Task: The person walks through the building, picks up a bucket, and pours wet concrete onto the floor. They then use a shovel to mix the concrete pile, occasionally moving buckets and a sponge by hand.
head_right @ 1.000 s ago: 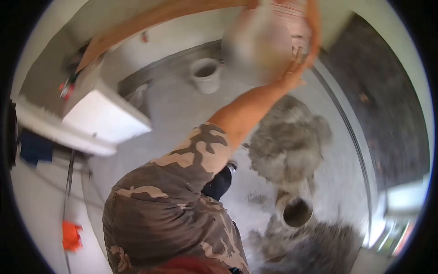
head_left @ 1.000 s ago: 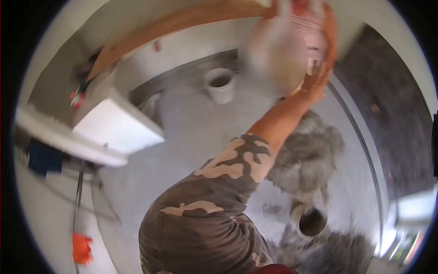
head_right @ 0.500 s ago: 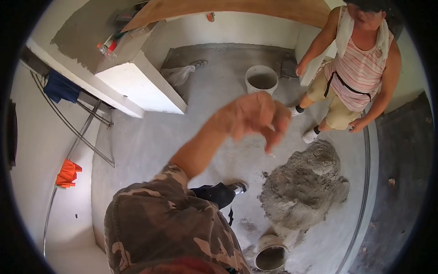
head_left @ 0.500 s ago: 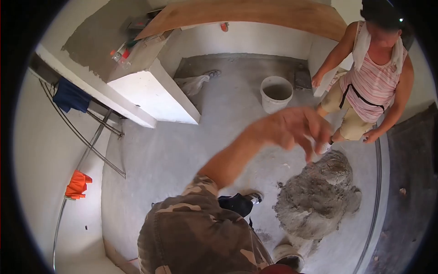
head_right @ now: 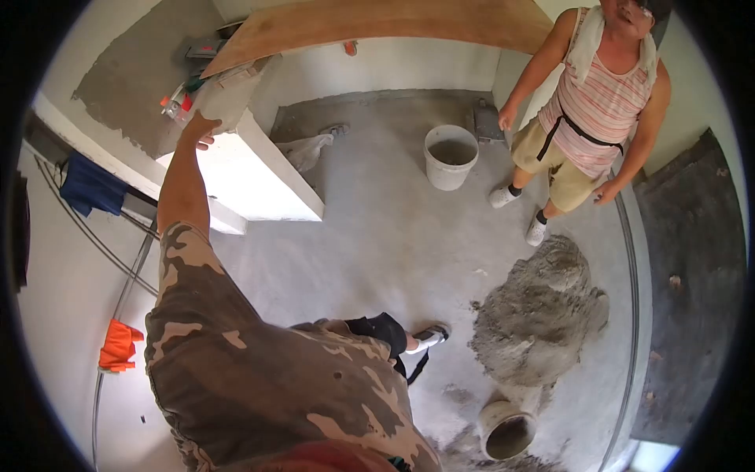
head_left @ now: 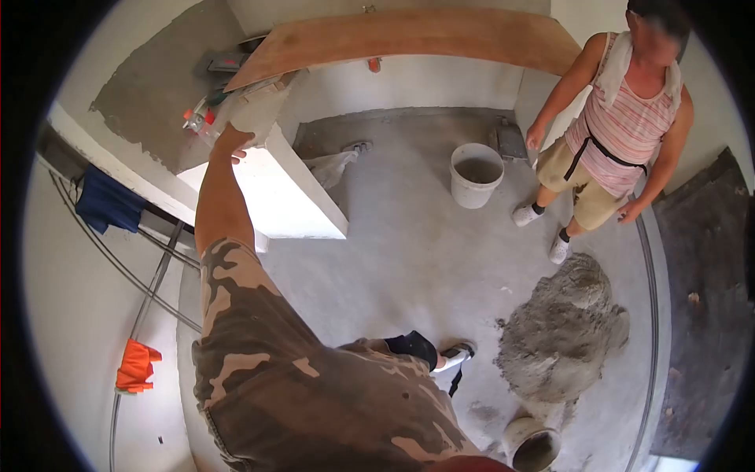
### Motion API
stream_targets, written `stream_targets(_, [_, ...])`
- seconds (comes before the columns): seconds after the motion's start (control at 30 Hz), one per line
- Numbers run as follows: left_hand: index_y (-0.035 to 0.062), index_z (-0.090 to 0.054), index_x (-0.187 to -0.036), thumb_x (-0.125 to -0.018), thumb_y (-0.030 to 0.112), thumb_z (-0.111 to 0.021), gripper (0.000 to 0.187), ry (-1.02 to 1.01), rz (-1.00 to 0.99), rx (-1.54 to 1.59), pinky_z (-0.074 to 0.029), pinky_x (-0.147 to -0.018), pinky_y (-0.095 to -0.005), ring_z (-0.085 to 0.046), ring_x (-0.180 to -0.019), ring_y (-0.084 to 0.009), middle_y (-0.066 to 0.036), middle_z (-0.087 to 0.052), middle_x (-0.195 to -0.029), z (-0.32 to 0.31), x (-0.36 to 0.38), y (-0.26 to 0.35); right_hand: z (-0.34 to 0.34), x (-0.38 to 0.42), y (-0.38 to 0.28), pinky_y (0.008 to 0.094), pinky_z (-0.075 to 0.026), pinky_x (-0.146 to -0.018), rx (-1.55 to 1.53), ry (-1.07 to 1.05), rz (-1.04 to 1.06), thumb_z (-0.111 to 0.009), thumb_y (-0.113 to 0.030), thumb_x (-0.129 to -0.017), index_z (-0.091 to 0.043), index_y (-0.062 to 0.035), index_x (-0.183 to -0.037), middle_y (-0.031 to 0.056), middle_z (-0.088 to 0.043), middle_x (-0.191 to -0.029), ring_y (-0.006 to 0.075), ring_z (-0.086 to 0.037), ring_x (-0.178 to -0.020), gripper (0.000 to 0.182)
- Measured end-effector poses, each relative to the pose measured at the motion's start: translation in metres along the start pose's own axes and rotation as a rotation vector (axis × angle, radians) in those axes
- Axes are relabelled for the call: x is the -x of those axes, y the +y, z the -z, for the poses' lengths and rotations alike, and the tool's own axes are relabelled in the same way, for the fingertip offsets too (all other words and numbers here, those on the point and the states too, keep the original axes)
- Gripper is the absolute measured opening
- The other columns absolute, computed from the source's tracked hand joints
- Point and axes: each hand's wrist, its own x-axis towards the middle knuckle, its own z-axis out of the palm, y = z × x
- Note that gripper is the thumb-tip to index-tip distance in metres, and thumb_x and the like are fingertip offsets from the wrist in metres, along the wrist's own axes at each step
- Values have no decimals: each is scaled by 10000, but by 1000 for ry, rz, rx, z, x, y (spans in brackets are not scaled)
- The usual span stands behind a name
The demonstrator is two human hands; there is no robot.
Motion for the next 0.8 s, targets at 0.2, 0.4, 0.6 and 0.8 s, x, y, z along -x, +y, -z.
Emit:
stream_targets(0.2, [102,-119,-1503,-764,325,-730,984,70,-138,96,-565,-731,-533,-623,-968,-406,-229,-520,-1257,-9,-144,-66,-38,95,-39,322,-425,-508,-26,78,41,-592,-240,-809,-531,-84,-793,44,-528,-647,166,-488,-549,168])
stream_targets(0.4, [-93,-451,-1269,-762,212,-559,601,415,-171,314,-480,-911,-476,-556,-1129,-459,-303,-577,-1196,2,-325,-68,-123,177,-107,325,-424,-508,0,114,66,-591,-228,-800,-535,-78,-797,48,-532,-650,170,-489,-545,160])
stream_targets(0.6, [-70,-511,-1171,-817,311,-580,525,830,-47,570,-475,-927,-457,-596,-1073,-432,-281,-618,-1130,22,-495,-55,-257,224,-167,328,-423,-507,51,138,99,-589,-217,-791,-539,-72,-802,52,-535,-652,174,-491,-542,154])
stream_targets(0.8, [12,-599,-1150,-778,197,-714,431,385,-50,-776,-480,-934,-403,-616,-1084,-332,-157,-644,-1167,74,-656,-91,-411,253,-231,332,-423,-507,120,166,93,-588,-205,-782,-543,-66,-806,56,-539,-655,177,-492,-538,149])
